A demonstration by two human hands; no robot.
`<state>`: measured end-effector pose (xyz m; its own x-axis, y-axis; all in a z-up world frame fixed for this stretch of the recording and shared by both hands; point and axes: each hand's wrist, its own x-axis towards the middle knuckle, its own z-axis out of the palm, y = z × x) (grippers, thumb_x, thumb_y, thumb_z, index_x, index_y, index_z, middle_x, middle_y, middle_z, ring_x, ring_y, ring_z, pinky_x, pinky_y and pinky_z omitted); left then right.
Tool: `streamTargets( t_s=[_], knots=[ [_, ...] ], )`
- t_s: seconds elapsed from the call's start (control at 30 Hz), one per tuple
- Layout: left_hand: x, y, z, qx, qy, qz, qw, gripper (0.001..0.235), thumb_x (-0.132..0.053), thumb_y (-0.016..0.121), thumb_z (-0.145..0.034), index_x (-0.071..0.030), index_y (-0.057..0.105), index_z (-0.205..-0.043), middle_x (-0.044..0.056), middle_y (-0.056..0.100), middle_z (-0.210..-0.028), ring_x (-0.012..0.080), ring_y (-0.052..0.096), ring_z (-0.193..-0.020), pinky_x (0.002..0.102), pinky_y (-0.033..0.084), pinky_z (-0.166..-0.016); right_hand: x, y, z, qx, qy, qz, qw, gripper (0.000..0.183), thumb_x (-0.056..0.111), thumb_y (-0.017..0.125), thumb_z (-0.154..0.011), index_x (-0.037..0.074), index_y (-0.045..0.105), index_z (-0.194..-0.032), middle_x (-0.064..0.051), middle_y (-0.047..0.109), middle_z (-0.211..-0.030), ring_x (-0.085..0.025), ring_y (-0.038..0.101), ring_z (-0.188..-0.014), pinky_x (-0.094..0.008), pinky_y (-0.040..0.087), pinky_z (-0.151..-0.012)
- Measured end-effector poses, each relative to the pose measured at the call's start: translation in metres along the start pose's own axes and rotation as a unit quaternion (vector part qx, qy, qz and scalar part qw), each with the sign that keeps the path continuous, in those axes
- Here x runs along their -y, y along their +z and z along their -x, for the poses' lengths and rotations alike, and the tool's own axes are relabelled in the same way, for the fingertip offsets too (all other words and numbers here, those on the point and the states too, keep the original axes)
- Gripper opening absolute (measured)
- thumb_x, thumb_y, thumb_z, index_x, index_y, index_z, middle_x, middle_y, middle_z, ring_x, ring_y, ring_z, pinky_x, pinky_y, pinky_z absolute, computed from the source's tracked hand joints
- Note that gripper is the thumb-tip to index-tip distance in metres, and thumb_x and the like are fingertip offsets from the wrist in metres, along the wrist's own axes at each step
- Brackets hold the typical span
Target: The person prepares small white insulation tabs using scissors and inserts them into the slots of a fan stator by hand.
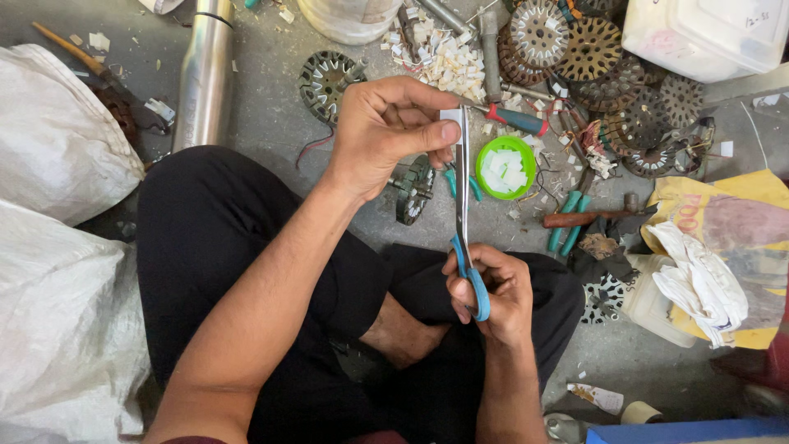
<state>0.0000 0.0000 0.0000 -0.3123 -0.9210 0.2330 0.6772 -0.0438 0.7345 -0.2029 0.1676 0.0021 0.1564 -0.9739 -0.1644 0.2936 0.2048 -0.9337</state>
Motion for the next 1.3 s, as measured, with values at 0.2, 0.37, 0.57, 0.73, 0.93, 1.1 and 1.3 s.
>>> streamTargets(
  t_s=[0.2,0.37,0.57,0.73,0.93,1.1,1.3],
  knots=[
    [0.000,-0.001,0.001,0.007,0.009,-0.006,1.000,0.020,0.000,0.080,-0.093,0.005,0.072,-0.110,0.016,0.076,-0.090,0.0185,0.075,-0.075,0.032,0.065,-0.064,0.000,0.001,0.000,-0.002,-0.002,-0.001,1.000,0.035,0.012,0.081,-0.085,-0.014,0.065,-0.101,-0.010,0.060,-0.064,-0.011,0.049,-0.044,-0.024,0.038,-0.039],
    [-0.001,-0.002,0.001,0.010,0.007,-0.008,1.000,0.019,0.000,0.080,-0.093,0.005,0.072,-0.110,0.015,0.076,-0.090,0.0184,0.075,-0.075,0.032,0.066,-0.064,-0.001,-0.002,0.002,-0.011,0.004,0.012,1.000,0.035,0.012,0.081,-0.084,-0.014,0.065,-0.101,-0.010,0.060,-0.064,-0.011,0.050,-0.044,-0.023,0.039,-0.039],
    [-0.003,0.001,0.001,0.012,-0.007,-0.002,1.000,0.020,0.000,0.078,-0.097,0.003,0.071,-0.115,0.012,0.073,-0.098,0.0158,0.074,-0.082,0.031,0.065,-0.070,-0.012,-0.015,-0.013,-0.081,0.028,0.143,0.986,0.035,0.012,0.081,-0.083,-0.012,0.066,-0.104,-0.009,0.066,-0.070,-0.014,0.060,-0.052,-0.026,0.049,-0.046],
    [0.000,0.005,-0.001,0.026,-0.023,-0.073,0.997,0.025,-0.003,0.074,-0.099,0.001,0.070,-0.124,0.008,0.073,-0.112,0.0110,0.072,-0.096,0.026,0.061,-0.082,-0.037,-0.052,-0.058,-0.175,0.066,0.601,0.777,0.042,0.019,0.090,-0.074,-0.003,0.070,-0.105,-0.022,0.070,-0.075,-0.033,0.072,-0.067,-0.043,0.055,-0.065],
    [0.019,0.013,0.000,0.027,-0.045,-0.251,0.967,0.020,-0.003,0.078,-0.094,0.000,0.072,-0.113,0.007,0.078,-0.101,0.0093,0.072,-0.088,0.023,0.058,-0.079,-0.073,-0.079,-0.080,-0.166,-0.031,0.621,0.765,0.018,0.001,0.074,-0.071,0.004,0.072,-0.088,-0.022,0.072,-0.095,-0.045,0.070,-0.091,-0.051,0.055,-0.084],
    [0.032,0.027,0.008,0.025,-0.057,-0.360,0.931,0.022,-0.003,0.078,-0.091,-0.002,0.073,-0.113,0.007,0.080,-0.093,0.0104,0.076,-0.080,0.024,0.060,-0.071,-0.048,-0.049,-0.077,-0.235,-0.102,0.418,0.871,0.020,0.000,0.076,-0.082,0.002,0.073,-0.101,-0.015,0.076,-0.098,-0.028,0.075,-0.086,-0.039,0.060,-0.073],
    [0.060,0.044,0.017,0.040,-0.012,-0.429,0.902,0.018,-0.003,0.080,-0.089,-0.002,0.077,-0.107,0.011,0.079,-0.093,0.0144,0.079,-0.080,0.026,0.062,-0.070,-0.015,-0.025,-0.063,-0.289,-0.276,0.301,0.866,0.013,-0.003,0.072,-0.096,-0.003,0.070,-0.109,-0.011,0.074,-0.102,-0.016,0.073,-0.088,-0.029,0.060,-0.073]
  ],
)
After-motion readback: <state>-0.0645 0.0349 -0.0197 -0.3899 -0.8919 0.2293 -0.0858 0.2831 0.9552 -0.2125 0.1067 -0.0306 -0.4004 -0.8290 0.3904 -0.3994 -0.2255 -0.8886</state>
